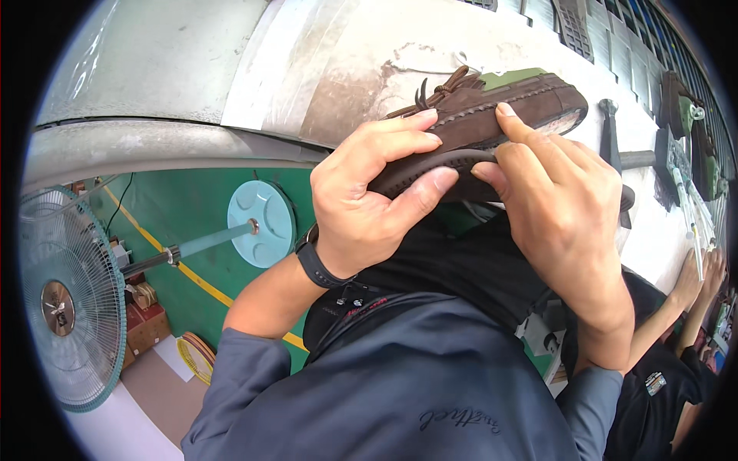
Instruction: The person attaches outsoles onto shoe uppers by pressing them together by hand, secures them by tapping along the edges with a hammer, and repeats the process on another shoe retrieved from a conveyor.
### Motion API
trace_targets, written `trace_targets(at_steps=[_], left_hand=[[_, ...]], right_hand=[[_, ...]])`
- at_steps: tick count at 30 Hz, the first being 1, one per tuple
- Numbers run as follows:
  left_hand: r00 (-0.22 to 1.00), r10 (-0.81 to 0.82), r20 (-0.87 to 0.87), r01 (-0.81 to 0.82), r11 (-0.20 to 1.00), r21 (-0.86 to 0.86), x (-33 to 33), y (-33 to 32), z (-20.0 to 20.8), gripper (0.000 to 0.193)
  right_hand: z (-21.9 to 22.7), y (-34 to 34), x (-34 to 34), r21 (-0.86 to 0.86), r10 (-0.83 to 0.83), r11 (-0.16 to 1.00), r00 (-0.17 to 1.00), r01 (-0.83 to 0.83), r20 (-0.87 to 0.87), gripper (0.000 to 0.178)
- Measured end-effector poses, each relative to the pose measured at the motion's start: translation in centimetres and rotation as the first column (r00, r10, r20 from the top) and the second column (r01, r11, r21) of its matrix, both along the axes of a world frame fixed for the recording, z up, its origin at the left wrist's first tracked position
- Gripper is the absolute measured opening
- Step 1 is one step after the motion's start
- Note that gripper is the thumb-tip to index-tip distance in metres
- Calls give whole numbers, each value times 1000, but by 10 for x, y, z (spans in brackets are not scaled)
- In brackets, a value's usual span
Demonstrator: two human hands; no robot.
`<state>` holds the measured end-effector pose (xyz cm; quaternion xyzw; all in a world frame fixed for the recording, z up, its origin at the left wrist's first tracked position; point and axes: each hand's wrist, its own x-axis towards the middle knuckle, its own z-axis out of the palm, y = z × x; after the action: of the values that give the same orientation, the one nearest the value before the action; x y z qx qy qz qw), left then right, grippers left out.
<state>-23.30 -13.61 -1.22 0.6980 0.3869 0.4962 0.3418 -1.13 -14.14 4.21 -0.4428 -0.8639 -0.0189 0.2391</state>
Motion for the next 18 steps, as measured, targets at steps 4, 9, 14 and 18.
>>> trace_targets(at_steps=[4, 9, 14, 18], left_hand=[[994, -10, -110, 20, 996, 86, -2, 5, 9, 30], [981, 38, -191, -21, 996, 88, 4, 8, 17, 25], [984, -47, -173, 45, 999, -17, 11, 26, 39, 17], [910, -241, -337, 127, 936, -327, 13, 74, 57, 27]], right_hand=[[-2, 2, -1, 15, 8, 1000, 1000, -8, -3, 23], [-2, 4, -2, 51, 16, 999, 1000, -15, -5, 23], [8, 2, 0, -12, -65, 998, 998, 65, -13, 25], [28, -8, 27, -204, -257, 938, 957, 281, 137, 31]])
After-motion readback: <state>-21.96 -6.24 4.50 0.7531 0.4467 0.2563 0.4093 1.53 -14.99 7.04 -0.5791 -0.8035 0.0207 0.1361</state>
